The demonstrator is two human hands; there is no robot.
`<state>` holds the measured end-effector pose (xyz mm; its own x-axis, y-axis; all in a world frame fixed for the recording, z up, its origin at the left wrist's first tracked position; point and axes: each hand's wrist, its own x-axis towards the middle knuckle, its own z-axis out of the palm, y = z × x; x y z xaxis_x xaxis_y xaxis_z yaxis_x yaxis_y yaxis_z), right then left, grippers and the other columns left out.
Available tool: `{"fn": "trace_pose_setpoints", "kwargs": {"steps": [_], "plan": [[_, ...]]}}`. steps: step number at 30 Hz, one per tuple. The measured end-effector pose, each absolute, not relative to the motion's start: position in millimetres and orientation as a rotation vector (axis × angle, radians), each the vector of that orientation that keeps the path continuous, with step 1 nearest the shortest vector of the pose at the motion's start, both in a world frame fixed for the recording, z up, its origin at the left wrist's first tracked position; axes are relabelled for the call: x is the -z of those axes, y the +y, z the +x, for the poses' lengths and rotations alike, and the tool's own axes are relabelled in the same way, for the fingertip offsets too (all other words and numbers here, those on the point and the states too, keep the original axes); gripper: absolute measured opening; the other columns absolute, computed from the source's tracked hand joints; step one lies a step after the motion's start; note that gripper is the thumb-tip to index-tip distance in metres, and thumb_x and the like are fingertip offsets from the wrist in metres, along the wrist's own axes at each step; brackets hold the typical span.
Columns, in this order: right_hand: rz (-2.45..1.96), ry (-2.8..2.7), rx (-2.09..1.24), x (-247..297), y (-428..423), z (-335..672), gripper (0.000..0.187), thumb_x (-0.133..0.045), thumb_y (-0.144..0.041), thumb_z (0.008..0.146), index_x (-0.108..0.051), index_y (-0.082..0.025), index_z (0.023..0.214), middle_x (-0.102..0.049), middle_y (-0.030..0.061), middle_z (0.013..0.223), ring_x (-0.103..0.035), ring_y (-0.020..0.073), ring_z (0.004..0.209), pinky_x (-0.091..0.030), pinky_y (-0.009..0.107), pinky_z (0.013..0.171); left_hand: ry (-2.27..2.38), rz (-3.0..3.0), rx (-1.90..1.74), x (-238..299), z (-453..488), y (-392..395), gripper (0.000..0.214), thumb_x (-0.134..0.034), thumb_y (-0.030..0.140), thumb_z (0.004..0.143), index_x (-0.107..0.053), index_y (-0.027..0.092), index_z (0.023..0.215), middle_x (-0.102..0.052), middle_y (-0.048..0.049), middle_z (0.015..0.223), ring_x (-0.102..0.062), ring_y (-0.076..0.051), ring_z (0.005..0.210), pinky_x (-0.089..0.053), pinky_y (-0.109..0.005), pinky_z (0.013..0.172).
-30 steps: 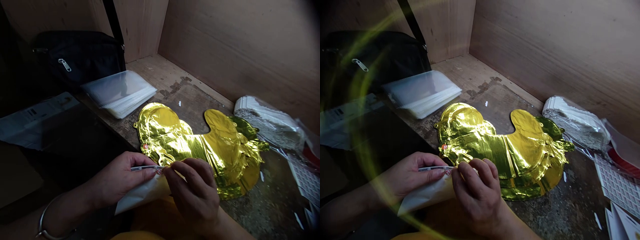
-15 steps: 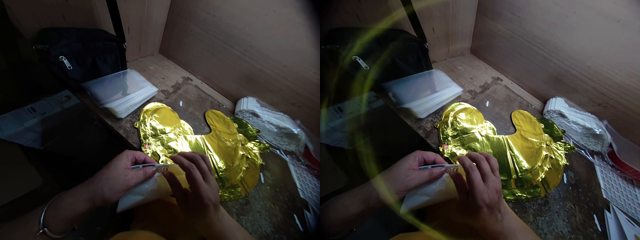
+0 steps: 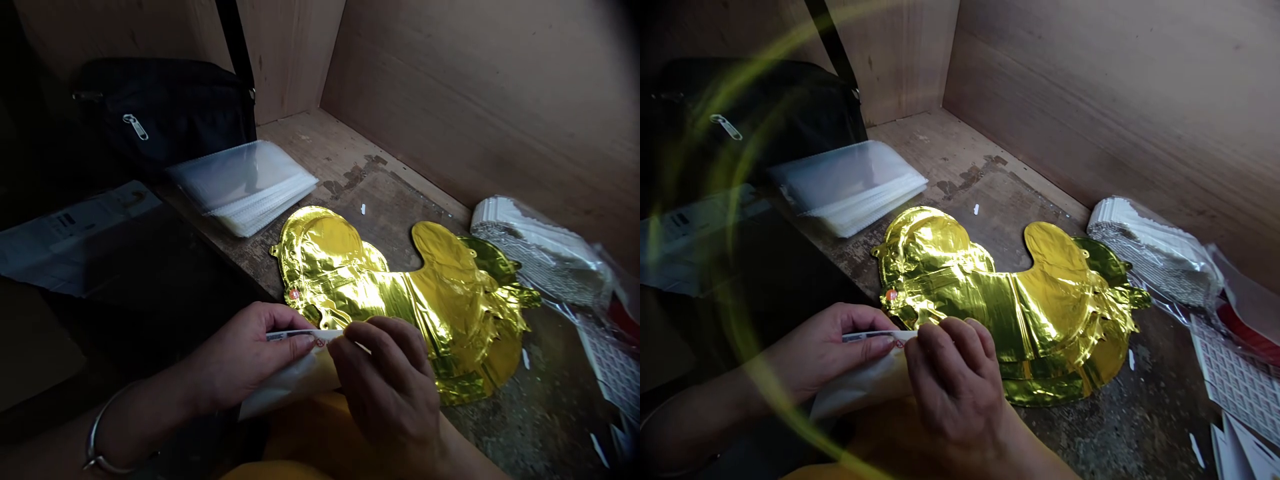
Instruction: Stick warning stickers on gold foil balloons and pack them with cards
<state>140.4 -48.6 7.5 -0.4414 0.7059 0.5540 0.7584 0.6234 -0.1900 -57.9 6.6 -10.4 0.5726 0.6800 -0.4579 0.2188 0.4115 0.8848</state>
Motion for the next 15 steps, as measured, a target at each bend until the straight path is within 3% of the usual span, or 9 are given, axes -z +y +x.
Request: {"fn": "trace_pose_setpoints", "kwargs": {"steps": [6,10,13,15], "plan": [[-1.232,-2.159,-0.086,-16.2,-47.1,137.3,0.012,-0.055,-0.003,0.082,-0.059,-0.014,0.086,-0.062,0.0083,0.085,-0.053,0.019,0.081,-0.044,0.034,0.073,0.984,1.198,-0.347,13.4,-59.6,6.7,0.025,-0.063,0.044,0.085,-0.072,0.021,0.091,-0.072,0.0018,0.087,-0.064,-0.017,0.084,-0.048,-0.022,0.071],[-1.554,-1.74,-0.41,-30.8,-32.3,147.3,0.004,-0.059,-0.015,0.086,-0.059,-0.018,0.083,-0.058,0.0046,0.085,-0.055,0.0156,0.079,-0.044,0.027,0.068,0.966,1.654,-0.401,9.1,-65.6,0.1,0.015,-0.056,0.029,0.09,-0.071,0.025,0.091,-0.071,0.0025,0.088,-0.065,-0.015,0.082,-0.049,-0.023,0.072],[-1.664,-1.309,-0.819,-33.4,-10.6,149.3,0.012,-0.065,-0.03,0.083,-0.062,-0.019,0.08,-0.059,0.0005,0.075,-0.053,0.0121,0.066,-0.043,0.024,0.059,0.871,2.254,-0.633,11.8,-71.9,-6.9,0.018,-0.056,0.015,0.089,-0.069,0.026,0.092,-0.068,-0.0004,0.109,-0.061,-0.018,0.104,-0.045,-0.032,0.093],[-1.642,-1.096,-1.103,-28.1,3.3,142.6,0.018,-0.068,-0.035,0.078,-0.064,-0.017,0.076,-0.057,-0.0019,0.064,-0.048,0.0093,0.055,-0.039,0.021,0.051,0.867,2.487,-0.726,19.2,-74.9,-8.0,0.018,-0.058,0.011,0.086,-0.069,0.024,0.091,-0.061,-0.0015,0.13,-0.051,-0.022,0.124,-0.031,-0.041,0.111]]}}
